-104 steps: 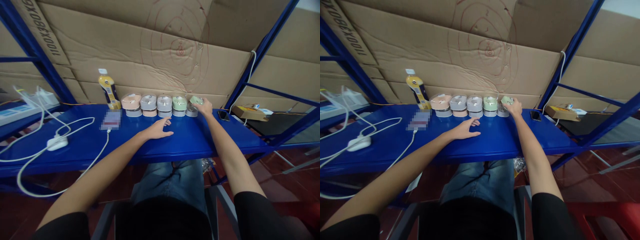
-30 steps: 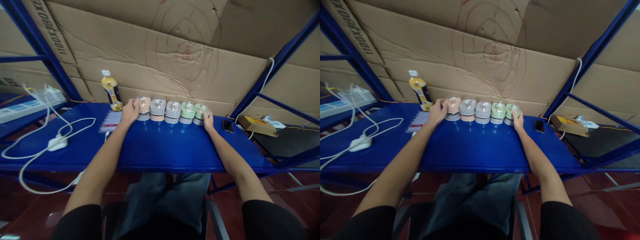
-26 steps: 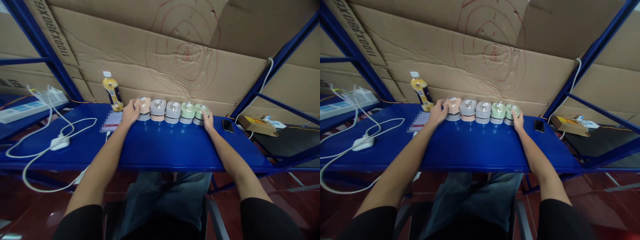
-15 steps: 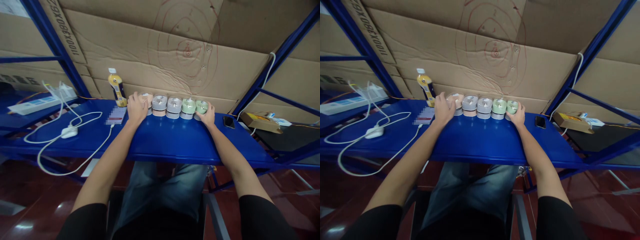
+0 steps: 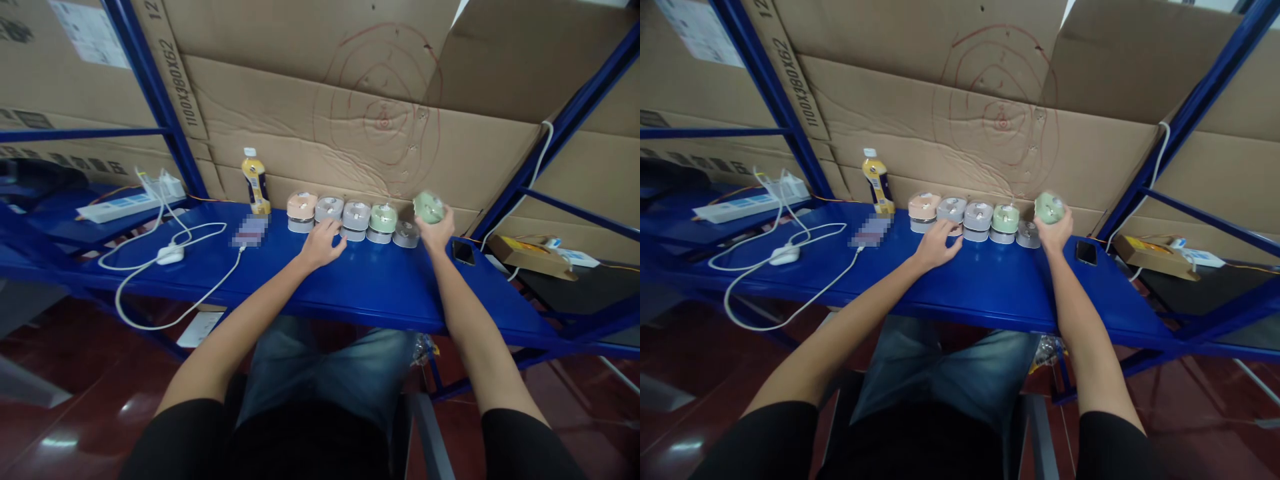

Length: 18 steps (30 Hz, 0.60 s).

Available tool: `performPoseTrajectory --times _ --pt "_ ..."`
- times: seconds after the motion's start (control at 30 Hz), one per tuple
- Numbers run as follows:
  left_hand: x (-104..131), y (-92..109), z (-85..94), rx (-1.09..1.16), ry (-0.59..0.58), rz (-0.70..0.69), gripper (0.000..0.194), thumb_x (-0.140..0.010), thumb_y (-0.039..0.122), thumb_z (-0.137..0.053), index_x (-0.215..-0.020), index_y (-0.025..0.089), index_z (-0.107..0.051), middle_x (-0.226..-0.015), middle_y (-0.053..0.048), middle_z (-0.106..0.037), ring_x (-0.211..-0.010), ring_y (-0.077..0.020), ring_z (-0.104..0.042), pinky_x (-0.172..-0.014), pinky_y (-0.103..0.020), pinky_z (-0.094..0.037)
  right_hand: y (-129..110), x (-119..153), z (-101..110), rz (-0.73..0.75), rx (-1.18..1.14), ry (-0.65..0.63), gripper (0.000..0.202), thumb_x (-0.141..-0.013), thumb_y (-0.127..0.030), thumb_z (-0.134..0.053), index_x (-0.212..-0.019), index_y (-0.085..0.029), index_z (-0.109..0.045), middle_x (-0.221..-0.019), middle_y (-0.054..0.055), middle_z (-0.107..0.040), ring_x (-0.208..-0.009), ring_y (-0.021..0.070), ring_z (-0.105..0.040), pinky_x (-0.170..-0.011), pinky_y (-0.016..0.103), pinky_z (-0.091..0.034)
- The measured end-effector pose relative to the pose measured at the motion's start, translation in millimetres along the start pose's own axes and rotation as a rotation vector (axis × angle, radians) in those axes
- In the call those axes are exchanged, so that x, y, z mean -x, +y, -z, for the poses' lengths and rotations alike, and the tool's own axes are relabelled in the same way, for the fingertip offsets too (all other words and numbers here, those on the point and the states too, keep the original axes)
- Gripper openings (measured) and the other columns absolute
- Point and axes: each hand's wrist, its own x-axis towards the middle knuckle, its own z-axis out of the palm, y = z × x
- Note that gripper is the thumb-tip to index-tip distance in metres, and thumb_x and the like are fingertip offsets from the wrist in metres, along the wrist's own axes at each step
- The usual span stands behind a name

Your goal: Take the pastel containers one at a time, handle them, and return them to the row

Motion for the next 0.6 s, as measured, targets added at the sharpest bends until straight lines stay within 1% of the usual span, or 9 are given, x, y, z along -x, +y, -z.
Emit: performPoseTrajectory --times 0.07,0.1,0.17,0.23,0.33,0.43,0.47,0.53,0.6 --pt "0 -9 1.0 0.134 0.021 0.059 0.033 -0.097 0.043 -0.068 -0.120 0.019 -0.067 -0.113 -0.014 -0.073 -0.111 -0.0310 -0.071 -0.104 -0.052 -0.059 -14 -5 14 0.097 -0.075 0.027 0.088 -0.076 -0.053 -0.079 -0.152 -0.019 -0.049 -0.150 0.019 -0.065 -0.140 0.0388 -0.064 -0.123 0.060 -0.047" --pt "-1 -16 2.0 0.220 0.026 0.112 0.040 -0.095 0.047 -0.072 -0.123 0.019 -0.065 -0.114 -0.014 -0.073 -0.108 -0.0292 -0.072 -0.102 -0.050 -0.060 -23 -6 20 0.156 -0.114 0.003 0.088 -0.079 -0.054 -0.077 -0.154 -0.019 -0.048 -0.152 0.019 -0.064 -0.141 0.0384 -0.063 -0.123 0.059 -0.048" --pt "-3 -30 5.7 0.411 0.006 0.232 0.062 -0.088 0.055 -0.080 -0.135 0.018 -0.060 -0.119 -0.016 -0.074 -0.110 -0.0284 -0.074 -0.100 -0.048 -0.062 -44 1 30 0.272 -0.191 -0.125 0.086 -0.082 -0.054 -0.076 -0.156 -0.021 -0.048 -0.155 0.018 -0.061 -0.144 0.0388 -0.061 -0.122 0.058 -0.049" --pt "-3 -43 12.1 0.590 -0.057 0.304 0.085 -0.083 0.063 -0.083 -0.147 0.018 -0.051 -0.129 -0.021 -0.073 -0.121 -0.0313 -0.074 -0.102 -0.049 -0.062 -66 18 33 0.346 -0.288 -0.329 0.087 -0.080 -0.056 -0.079 -0.156 -0.022 -0.051 -0.156 0.016 -0.061 -0.145 0.0392 -0.060 -0.121 0.056 -0.050" --pt "1 -52 25.1 0.741 -0.157 0.315 0.106 -0.074 0.070 -0.088 -0.157 0.020 -0.045 -0.145 -0.024 -0.068 -0.140 -0.0367 -0.068 -0.113 -0.052 -0.058 -89 59 22 0.405 -0.403 -0.713 0.089 -0.071 -0.061 -0.088 -0.148 -0.025 -0.061 -0.155 0.012 -0.064 -0.146 0.0396 -0.060 -0.122 0.052 -0.050" --pt "11 -50 35.7 0.775 -0.278 0.327 0.111 -0.065 0.062 -0.098 -0.158 0.023 -0.050 -0.152 -0.021 -0.067 -0.146 -0.0408 -0.063 -0.119 -0.056 -0.054 -94 99 -1 0.458 -0.517 -1.052 0.089 -0.068 -0.054 -0.093 -0.146 -0.027 -0.063 -0.150 0.010 -0.068 -0.142 0.0383 -0.064 -0.125 0.054 -0.048" --pt "15 -49 37.4 0.768 -0.327 0.328 0.110 -0.063 0.058 -0.100 -0.156 0.023 -0.053 -0.153 -0.020 -0.067 -0.147 -0.0418 -0.062 -0.120 -0.057 -0.052 -92 108 -9 0.473 -0.530 -1.119 0.090 -0.067 -0.052 -0.094 -0.147 -0.026 -0.062 -0.150 0.011 -0.068 -0.142 0.0384 -0.064 -0.127 0.055 -0.046" --pt "20 -48 37.6 0.731 -0.393 0.313 0.106 -0.061 0.052 -0.103 -0.152 0.022 -0.059 -0.153 -0.018 -0.067 -0.148 -0.0426 -0.060 -0.122 -0.059 -0.049 -85 121 -22 0.480 -0.533 -1.178 0.095 -0.066 -0.050 -0.095 -0.150 -0.023 -0.059 -0.155 0.014 -0.065 -0.146 0.0392 -0.060 -0.129 0.056 -0.043" --pt "24 -48 33.8 0.662 -0.387 0.284 0.106 -0.059 0.051 -0.104 -0.151 0.020 -0.061 -0.153 -0.018 -0.067 -0.147 -0.0420 -0.060 -0.124 -0.059 -0.047 -78 126 -30 0.471 -0.516 -1.201 0.103 -0.064 -0.051 -0.097 -0.154 -0.021 -0.056 -0.160 0.017 -0.060 -0.151 0.0400 -0.056 -0.131 0.056 -0.040"
